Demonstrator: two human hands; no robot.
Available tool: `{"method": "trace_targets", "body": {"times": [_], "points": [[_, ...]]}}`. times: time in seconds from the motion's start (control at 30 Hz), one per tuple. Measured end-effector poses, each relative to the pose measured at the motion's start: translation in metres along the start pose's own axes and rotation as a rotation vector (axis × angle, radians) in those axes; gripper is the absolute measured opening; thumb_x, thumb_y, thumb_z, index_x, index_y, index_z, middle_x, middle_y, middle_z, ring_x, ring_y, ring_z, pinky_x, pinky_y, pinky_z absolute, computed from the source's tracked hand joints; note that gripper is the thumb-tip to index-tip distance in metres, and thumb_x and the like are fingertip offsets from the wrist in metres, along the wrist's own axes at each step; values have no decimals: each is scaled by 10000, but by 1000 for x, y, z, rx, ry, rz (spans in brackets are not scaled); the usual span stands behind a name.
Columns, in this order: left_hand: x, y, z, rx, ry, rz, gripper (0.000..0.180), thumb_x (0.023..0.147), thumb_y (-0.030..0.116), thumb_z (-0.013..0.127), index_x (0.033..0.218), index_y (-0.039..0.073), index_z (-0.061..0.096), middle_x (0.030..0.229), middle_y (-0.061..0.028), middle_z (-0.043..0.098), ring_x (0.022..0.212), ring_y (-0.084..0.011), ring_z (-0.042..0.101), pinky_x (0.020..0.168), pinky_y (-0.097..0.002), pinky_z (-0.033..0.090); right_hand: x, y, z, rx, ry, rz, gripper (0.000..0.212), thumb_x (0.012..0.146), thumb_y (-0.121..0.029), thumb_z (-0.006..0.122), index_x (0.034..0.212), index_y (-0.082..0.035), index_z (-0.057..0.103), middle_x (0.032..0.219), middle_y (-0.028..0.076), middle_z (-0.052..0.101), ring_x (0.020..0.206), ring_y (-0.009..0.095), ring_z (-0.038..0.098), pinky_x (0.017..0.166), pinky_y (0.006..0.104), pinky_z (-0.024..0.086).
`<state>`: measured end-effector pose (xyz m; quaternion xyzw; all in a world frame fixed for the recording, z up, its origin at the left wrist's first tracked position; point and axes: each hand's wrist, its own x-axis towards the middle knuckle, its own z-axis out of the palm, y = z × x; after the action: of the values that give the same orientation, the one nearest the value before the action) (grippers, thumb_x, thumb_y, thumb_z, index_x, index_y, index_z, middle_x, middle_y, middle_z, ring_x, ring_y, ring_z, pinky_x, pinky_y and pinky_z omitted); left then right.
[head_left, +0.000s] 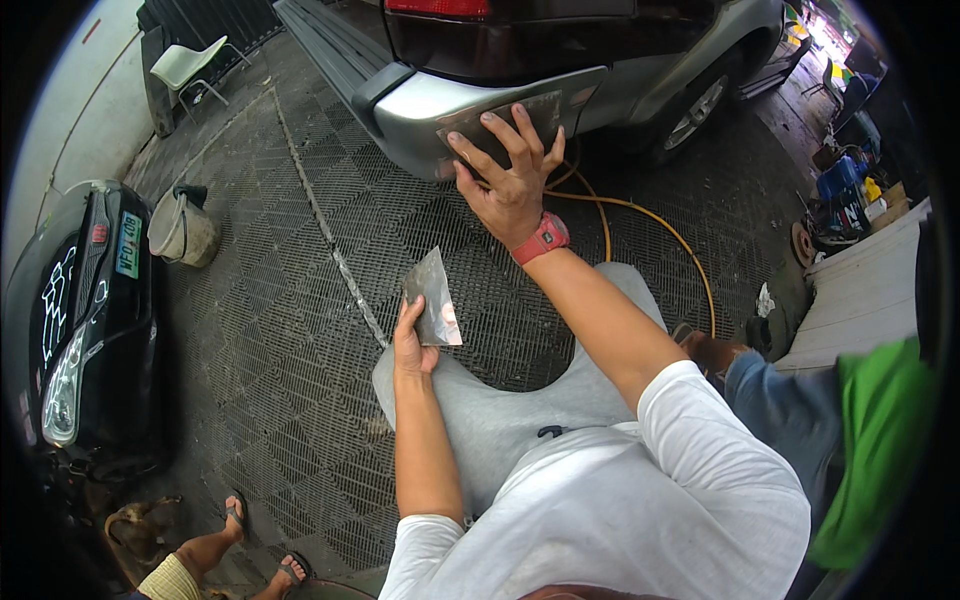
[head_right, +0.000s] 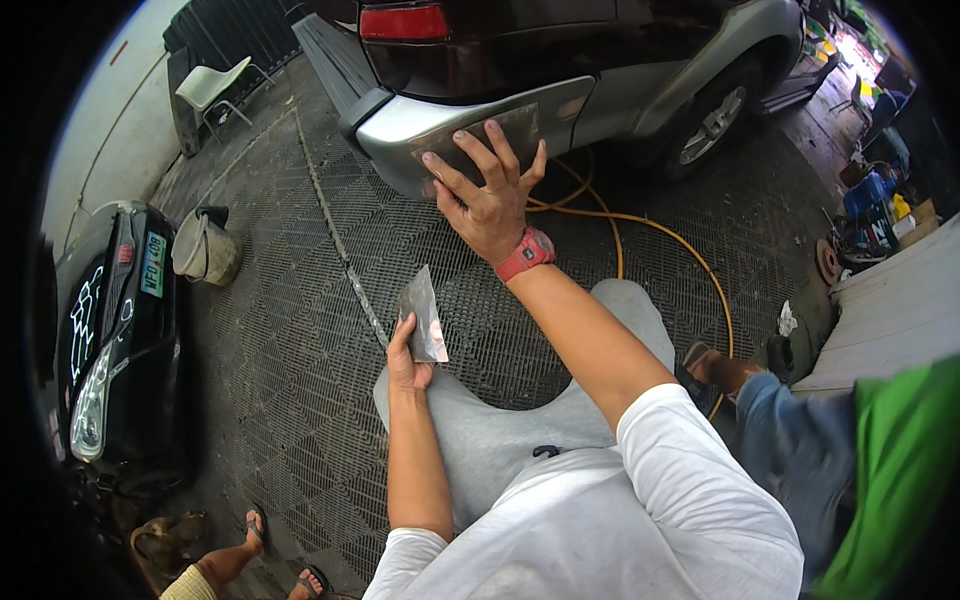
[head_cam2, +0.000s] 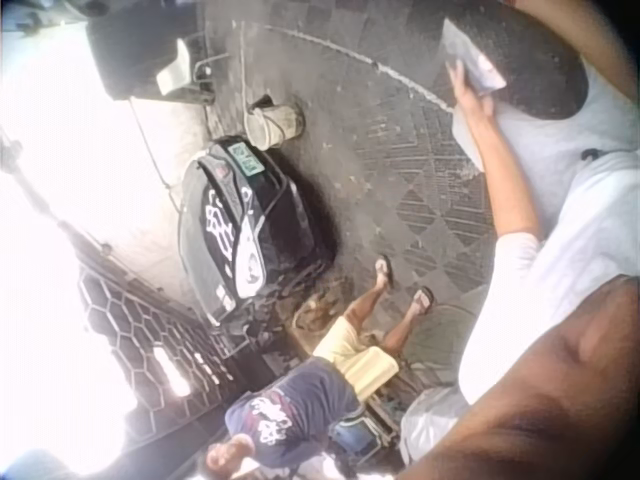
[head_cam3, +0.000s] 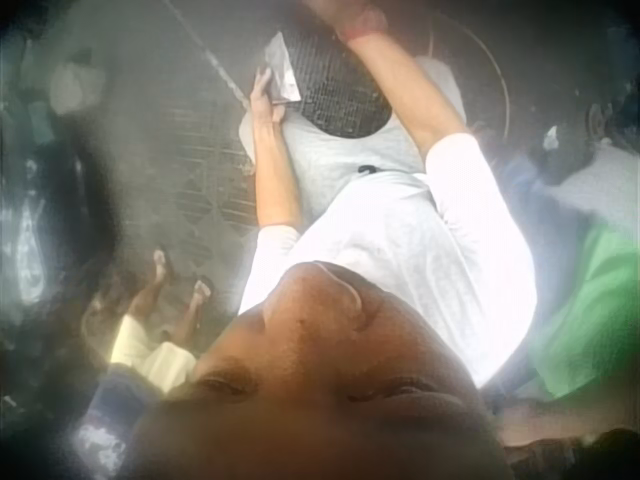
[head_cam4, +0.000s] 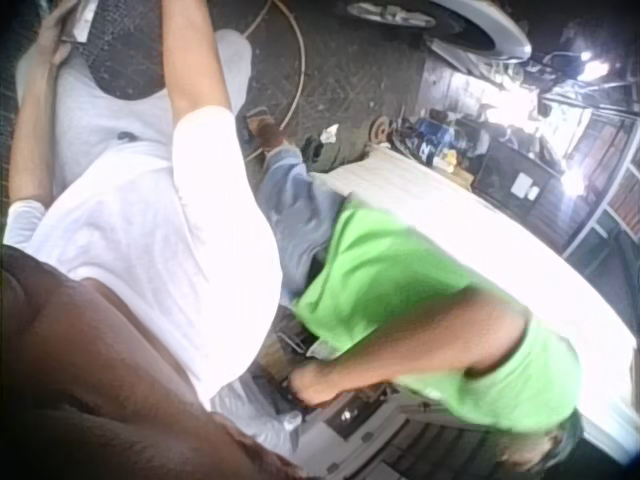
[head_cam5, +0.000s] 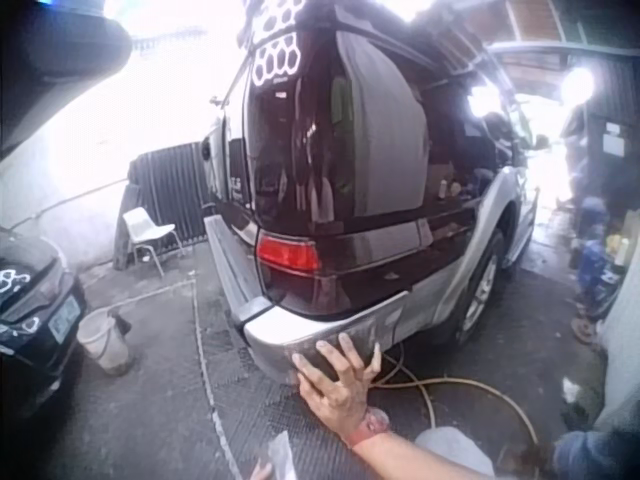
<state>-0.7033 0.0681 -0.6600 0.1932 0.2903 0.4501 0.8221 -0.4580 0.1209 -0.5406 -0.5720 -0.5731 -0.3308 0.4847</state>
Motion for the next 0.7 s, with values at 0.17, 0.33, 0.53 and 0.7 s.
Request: {"method": "trace_targets", "body": {"times": [0.17, 0.33, 0.53, 0.7], "points": [[-2, -1, 4, 5, 11, 0, 374, 1031, 160, 667, 1392, 72, 621, 1175, -53, 736, 1013, -188, 732, 876, -334, 618, 5, -16, -4, 0, 43, 33, 467, 858, -313, 854, 1287, -455, 738, 1529, -105, 495, 1580, 214, 315, 1256, 716, -31], [-2, -3, 5, 23, -8, -12, 381, 1032, 159, 663, 1400, 73, 617, 1183, -52, 734, 1035, -184, 728, 891, -334, 617, 4, -10, 3, -50, 44, -2, 449, 860, -312, 852, 1273, -454, 747, 1532, -104, 496, 1583, 216, 311, 1268, 695, -42], [-3, 4, 4, 30, -11, -12, 400, 1025, 165, 674, 1409, 71, 608, 1198, -54, 728, 1032, -183, 728, 877, -327, 621, 1, -3, -3, 15, 41, 34, 475, 854, -301, 858, 1293, -443, 745, 1547, -87, 485, 1588, 232, 302, 1272, 696, -37], [-2, -1, 1, 44, -4, -15, 408, 1023, 166, 674, 1413, 70, 604, 1205, -57, 726, 1045, -187, 723, 896, -338, 613, 5, 8, 6, 31, 63, -10, 507, 859, -298, 869, 1326, -439, 729, 1551, -85, 479, 1584, 232, 304, 1274, 699, 2]]}}
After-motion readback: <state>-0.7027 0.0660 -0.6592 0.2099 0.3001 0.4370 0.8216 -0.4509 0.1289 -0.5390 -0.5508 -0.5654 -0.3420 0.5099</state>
